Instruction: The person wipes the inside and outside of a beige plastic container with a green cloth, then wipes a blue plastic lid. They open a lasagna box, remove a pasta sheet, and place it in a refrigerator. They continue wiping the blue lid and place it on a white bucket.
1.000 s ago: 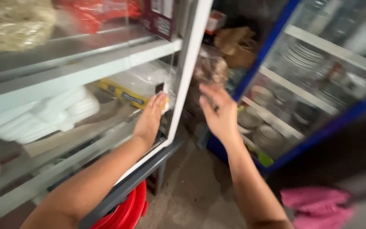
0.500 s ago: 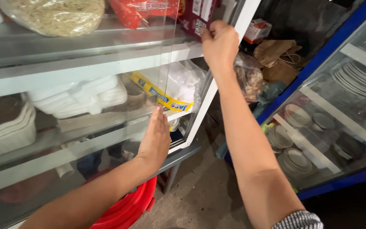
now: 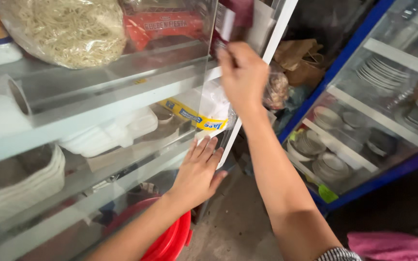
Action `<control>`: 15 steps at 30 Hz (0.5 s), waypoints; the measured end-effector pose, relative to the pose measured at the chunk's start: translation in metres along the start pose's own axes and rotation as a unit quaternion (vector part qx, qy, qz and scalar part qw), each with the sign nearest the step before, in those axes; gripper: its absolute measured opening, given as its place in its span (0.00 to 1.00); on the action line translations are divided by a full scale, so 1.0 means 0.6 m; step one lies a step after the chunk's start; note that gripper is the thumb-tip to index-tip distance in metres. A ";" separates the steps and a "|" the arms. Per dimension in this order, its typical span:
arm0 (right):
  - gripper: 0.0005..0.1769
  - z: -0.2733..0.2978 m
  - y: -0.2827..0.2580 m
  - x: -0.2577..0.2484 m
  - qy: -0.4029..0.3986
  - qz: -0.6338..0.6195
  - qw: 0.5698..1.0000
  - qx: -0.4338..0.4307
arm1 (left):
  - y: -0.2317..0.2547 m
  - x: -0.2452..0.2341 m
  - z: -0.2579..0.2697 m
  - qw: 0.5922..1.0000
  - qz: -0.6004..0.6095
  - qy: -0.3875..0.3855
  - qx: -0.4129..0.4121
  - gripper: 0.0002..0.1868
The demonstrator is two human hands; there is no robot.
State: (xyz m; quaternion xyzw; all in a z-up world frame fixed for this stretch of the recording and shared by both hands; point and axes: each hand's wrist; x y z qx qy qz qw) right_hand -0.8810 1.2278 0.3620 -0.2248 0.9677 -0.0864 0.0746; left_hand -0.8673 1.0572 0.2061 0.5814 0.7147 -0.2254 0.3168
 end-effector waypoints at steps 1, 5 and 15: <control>0.04 0.005 -0.013 -0.016 0.013 0.019 0.999 0.027 | -0.006 -0.002 0.008 0.997 0.072 -0.004 -0.025 0.30; 0.06 0.047 -0.055 -0.102 0.105 0.069 0.991 0.038 | -0.021 0.010 0.000 0.889 0.438 -0.059 -0.119 0.33; 0.10 0.277 -0.349 -0.262 0.159 0.160 0.973 0.050 | 0.053 0.087 -0.128 0.063 0.969 -0.105 0.215 0.43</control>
Point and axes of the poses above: each hand's wrist, its own z-axis away from the middle knuckle, its own x-axis out of the palm, y = z × x, and after that the axes turned 12 degrees about -z, right-handed
